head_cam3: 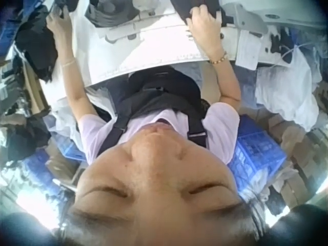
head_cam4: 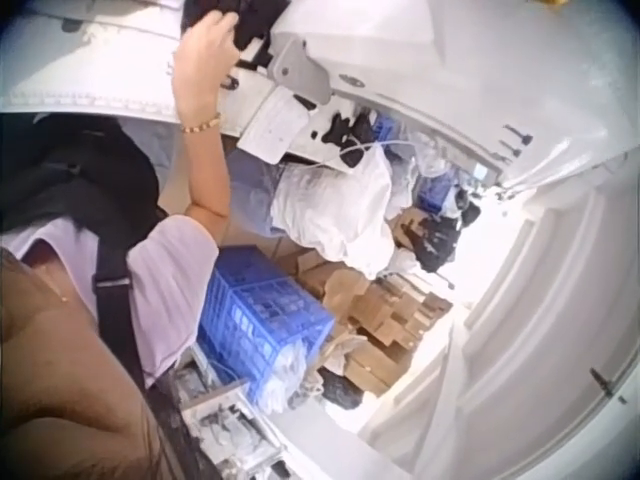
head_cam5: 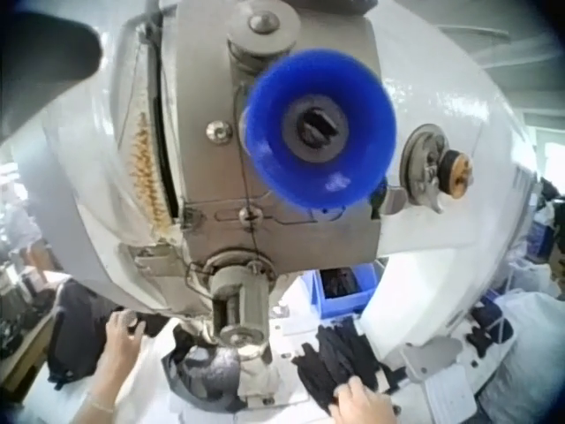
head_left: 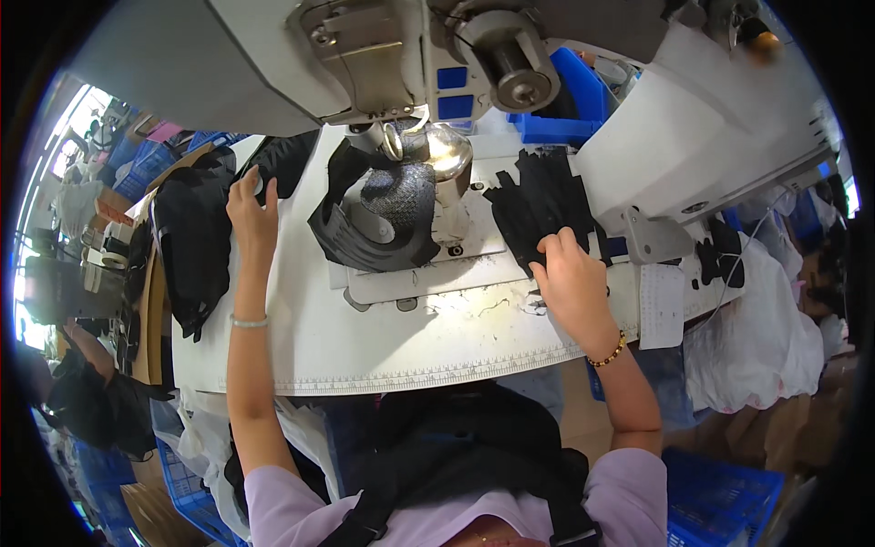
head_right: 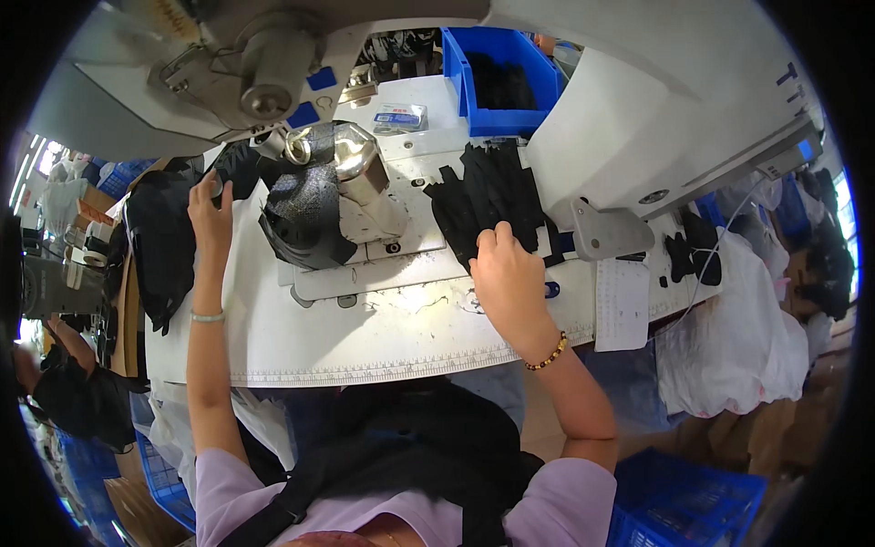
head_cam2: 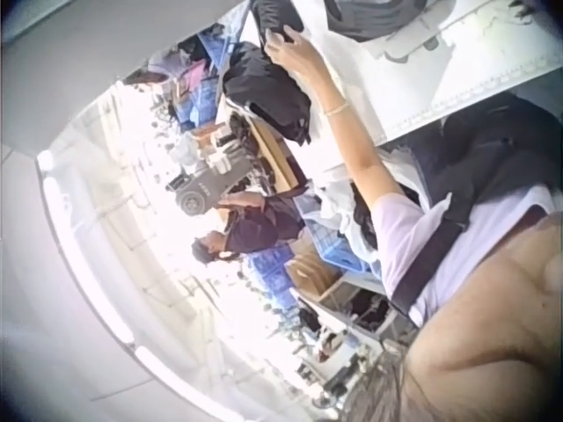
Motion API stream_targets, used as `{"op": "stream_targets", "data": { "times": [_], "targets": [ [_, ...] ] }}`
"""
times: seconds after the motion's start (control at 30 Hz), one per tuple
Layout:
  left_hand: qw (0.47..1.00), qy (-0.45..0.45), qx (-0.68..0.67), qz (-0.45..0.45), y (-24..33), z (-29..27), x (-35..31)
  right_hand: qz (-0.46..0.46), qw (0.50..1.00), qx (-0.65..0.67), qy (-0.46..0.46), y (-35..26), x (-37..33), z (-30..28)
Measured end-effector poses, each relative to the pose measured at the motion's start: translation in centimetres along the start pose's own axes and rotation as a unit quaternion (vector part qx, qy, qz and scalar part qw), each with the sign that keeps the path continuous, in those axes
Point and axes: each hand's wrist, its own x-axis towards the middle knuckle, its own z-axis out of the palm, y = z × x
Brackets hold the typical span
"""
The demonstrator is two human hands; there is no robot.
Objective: Operating a specialized sewing machine to stitch together components of a shoe upper.
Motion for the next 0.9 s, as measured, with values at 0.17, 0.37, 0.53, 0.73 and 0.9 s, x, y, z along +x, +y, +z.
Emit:
{"op": "stream_targets", "data": {
  "times": [0.17, 0.37, 0.53, 0.73, 0.9],
  "targets": [
    [0.922, 0.162, -0.212, 0.279, 6.7, -5.0, -4.2, -0.011, 0.999, 0.033, 0.003, 0.8, 0.2, 0.5],
    [0.906, 0.021, -0.018, 0.422, 14.0, -6.2, -5.2, 0.010, 0.997, 0.074, -0.015, 1.0, 0.7, 0.0],
    [0.936, -0.020, -0.089, 0.341, 12.3, -5.7, -4.1, 0.047, 0.989, 0.137, -0.034, 1.5, 1.5, -0.4],
    [0.881, -0.084, -0.207, 0.416, 14.1, -5.8, -8.1, 0.011, 0.988, 0.153, 0.003, 0.4, 1.3, -1.4],
    [0.850, -0.118, -0.225, 0.462, 16.2, -5.9, -8.8, -0.190, 0.978, 0.059, -0.056, -1.4, -1.2, 0.9]
  ]
}}
